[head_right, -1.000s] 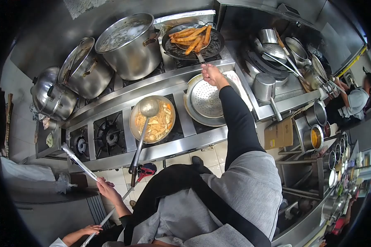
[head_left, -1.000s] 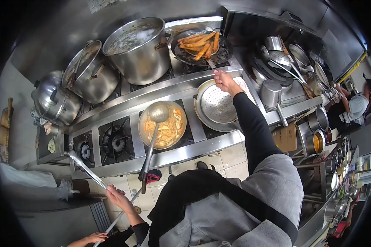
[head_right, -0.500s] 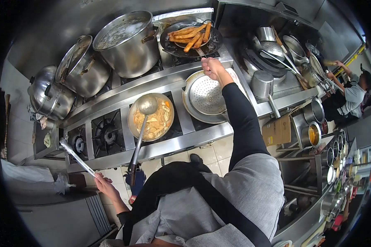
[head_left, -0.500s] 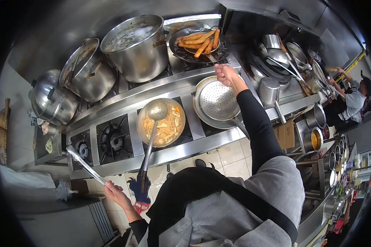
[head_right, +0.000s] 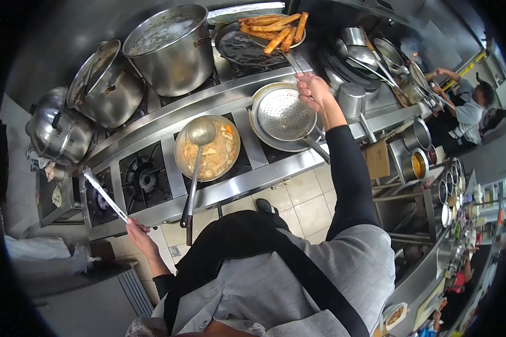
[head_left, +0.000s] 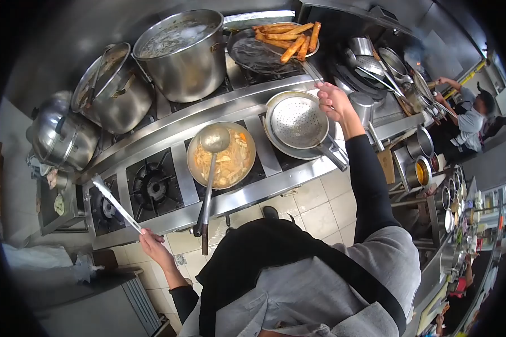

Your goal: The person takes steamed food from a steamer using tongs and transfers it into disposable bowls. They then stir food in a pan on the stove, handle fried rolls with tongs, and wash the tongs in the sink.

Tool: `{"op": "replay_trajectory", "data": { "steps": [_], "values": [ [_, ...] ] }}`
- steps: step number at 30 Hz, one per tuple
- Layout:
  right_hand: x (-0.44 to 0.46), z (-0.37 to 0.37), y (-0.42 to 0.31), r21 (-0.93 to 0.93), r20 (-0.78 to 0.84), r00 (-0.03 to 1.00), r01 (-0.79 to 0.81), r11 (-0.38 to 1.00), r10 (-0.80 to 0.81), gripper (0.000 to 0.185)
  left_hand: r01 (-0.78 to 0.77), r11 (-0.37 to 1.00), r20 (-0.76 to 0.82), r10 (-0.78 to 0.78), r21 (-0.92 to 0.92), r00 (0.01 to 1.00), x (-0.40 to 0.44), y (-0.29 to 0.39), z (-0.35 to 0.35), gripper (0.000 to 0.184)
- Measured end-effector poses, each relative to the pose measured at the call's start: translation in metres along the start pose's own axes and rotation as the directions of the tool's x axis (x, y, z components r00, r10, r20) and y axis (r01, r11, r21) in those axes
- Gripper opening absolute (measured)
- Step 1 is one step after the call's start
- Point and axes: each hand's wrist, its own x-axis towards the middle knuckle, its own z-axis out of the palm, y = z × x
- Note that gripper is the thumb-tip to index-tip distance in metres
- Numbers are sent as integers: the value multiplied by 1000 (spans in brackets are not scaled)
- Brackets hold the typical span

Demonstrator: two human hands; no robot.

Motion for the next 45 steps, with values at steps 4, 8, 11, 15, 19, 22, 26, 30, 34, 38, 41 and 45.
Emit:
{"op": "replay_trajectory", "data": {
  "steps": [4, 8, 11, 15, 19, 22, 26, 30, 34, 38, 41, 45],
  "values": [
    [-78, 8, 6, -61, -100, 995, 19, 998, -25, 13, 79, 997, 93, -78, -14, 993, 26, -8, -2, 36],
    [-152, 13, 37, -61, -199, 980, -23, 998, 10, 15, 87, 996, 172, -88, 12, 981, 55, -28, -7, 35],
    [-192, 11, 74, -98, -260, 965, -57, 994, 30, 18, 113, 994, 207, -108, -8, 972, 73, -48, -11, 35],
    [-219, -7, 135, -31, -306, 945, -135, 990, 119, 19, 183, 981, 194, -166, -71, 967, 68, -32, -3, 35],
    [-215, -38, 200, 49, -279, 948, -145, 988, 153, 13, 198, 980, 85, -194, -35, 977, 45, -16, 3, 36],
    [-205, -68, 232, 102, -200, 961, -174, 979, 191, 6, 324, 945, 64, -325, 36, 943, 35, -26, -8, 41],
    [-194, -87, 244, 20, -181, 942, -284, 958, 283, 33, 181, 981, 75, -177, -64, 981, 5, -33, -22, 31],
    [-211, -88, 192, -490, -353, 933, -248, 836, 70, 54, 70, 992, -4, -70, 108, 998, -26, -34, -47, 33],
    [-199, -61, 142, -758, 30, 869, 343, 555, -495, 41, 34, 984, -82, -20, 174, 996, -61, -43, -72, 39],
    [-210, 76, 160, -575, 347, 896, 436, 692, -276, 33, 125, 984, -144, -107, 124, 984, -86, -41, -100, 35],
    [-235, 182, 217, -644, 626, 763, 387, 660, 163, 38, 22, 999, -94, -19, 35, 995, -100, -31, -108, 32],
    [-263, 303, 327, -629, 700, 480, 63, 774, 530, 43, -73, 997, 80, 75, -35, 994, -107, -14, -117, 33]
  ]
}}
